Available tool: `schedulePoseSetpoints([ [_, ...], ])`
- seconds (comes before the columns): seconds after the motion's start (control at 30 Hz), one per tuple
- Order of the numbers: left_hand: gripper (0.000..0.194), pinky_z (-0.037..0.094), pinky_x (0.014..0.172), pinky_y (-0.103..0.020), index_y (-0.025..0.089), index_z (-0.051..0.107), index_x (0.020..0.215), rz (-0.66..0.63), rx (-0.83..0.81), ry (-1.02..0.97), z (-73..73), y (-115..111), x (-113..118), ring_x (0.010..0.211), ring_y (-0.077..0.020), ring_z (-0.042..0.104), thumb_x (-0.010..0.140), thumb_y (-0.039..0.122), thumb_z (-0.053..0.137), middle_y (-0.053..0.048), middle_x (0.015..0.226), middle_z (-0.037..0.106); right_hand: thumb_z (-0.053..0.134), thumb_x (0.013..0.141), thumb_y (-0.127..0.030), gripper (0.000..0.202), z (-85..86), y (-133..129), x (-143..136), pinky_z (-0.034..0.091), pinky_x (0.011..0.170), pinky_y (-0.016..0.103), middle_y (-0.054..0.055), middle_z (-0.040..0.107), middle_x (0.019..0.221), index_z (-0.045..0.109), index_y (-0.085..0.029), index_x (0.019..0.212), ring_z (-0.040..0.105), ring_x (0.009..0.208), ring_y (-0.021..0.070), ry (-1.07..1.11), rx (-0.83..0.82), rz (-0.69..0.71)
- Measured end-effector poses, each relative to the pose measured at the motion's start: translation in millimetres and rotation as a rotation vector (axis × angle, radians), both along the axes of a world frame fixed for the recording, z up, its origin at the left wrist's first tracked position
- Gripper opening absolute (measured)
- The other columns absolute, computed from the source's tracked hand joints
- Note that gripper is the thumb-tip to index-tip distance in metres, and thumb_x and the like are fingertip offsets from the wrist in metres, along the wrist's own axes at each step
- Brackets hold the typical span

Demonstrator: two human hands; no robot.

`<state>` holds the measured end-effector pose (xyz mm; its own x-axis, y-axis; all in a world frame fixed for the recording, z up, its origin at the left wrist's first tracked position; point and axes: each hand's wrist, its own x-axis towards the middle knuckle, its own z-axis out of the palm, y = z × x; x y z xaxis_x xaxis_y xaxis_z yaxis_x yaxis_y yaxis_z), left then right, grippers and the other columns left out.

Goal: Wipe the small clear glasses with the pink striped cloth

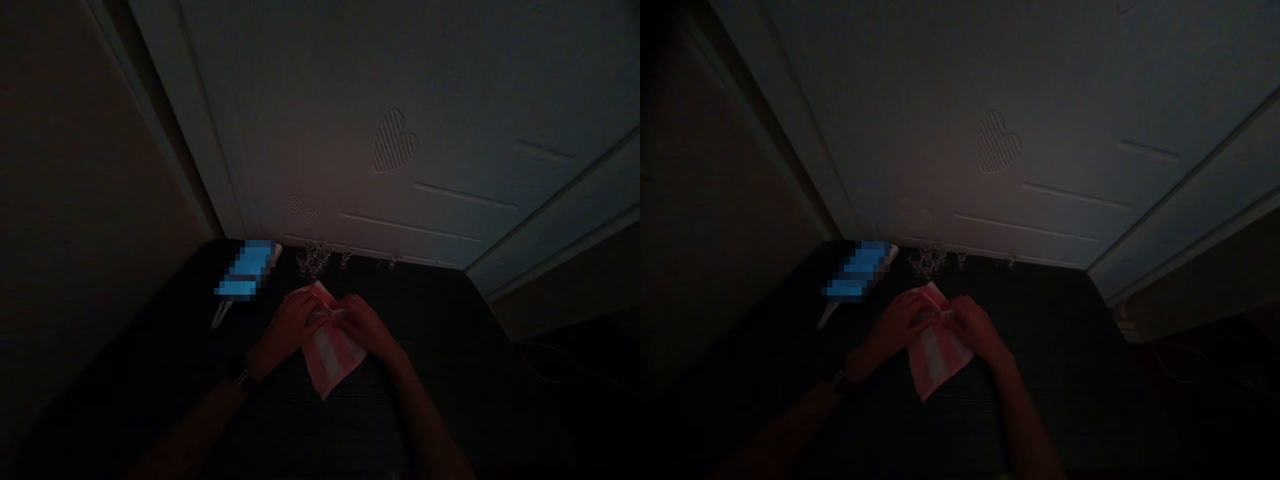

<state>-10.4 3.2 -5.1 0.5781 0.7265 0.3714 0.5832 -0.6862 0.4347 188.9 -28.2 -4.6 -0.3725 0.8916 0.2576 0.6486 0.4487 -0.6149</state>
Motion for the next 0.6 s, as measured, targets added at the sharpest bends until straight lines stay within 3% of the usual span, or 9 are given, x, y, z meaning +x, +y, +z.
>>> schedulePoseSetpoints([
  [0.17, 0.023, 0.035, 0.095, -0.039, 0.022, 0.056, 0.104, -0.033, 0.016, 0.017, -0.9, 2.7, -1.4, 0.108, -0.0209, 0.048, 0.084, 0.03, 0.051, -0.003, 0.109, 0.058, 0.058, 0.081, -0.026, 0.02, -2.8, 0.2, 1.1, 0.041, 0.081, 0.03, 0.002, 0.057, 0.096, 0.055, -0.022, 0.1, 0.051, 0.094, 0.0167, 0.007, 0.019, -0.023],
  [0.37, 0.019, 0.034, 0.096, -0.038, 0.024, 0.059, 0.101, -0.059, 0.007, 0.035, 3.1, 2.0, -2.0, 0.111, -0.0203, 0.047, 0.085, 0.028, 0.049, -0.002, 0.11, 0.059, 0.058, 0.081, -0.028, 0.019, -3.3, -0.7, 2.5, 0.042, 0.08, 0.029, 0.003, 0.058, 0.094, 0.056, -0.022, 0.098, 0.052, 0.092, 0.0168, -0.008, 0.052, -0.018],
  [0.6, 0.011, 0.039, 0.091, -0.033, 0.023, 0.059, 0.091, -0.029, -0.119, -0.135, 11.5, 1.6, 2.0, 0.101, -0.0175, 0.053, 0.082, 0.024, 0.052, 0.0, 0.099, 0.062, 0.056, 0.082, -0.029, 0.019, 0.6, -2.6, -0.3, 0.042, 0.079, 0.03, 0.004, 0.058, 0.093, 0.056, -0.021, 0.099, 0.052, 0.091, 0.0171, 0.002, 0.079, -0.02],
])
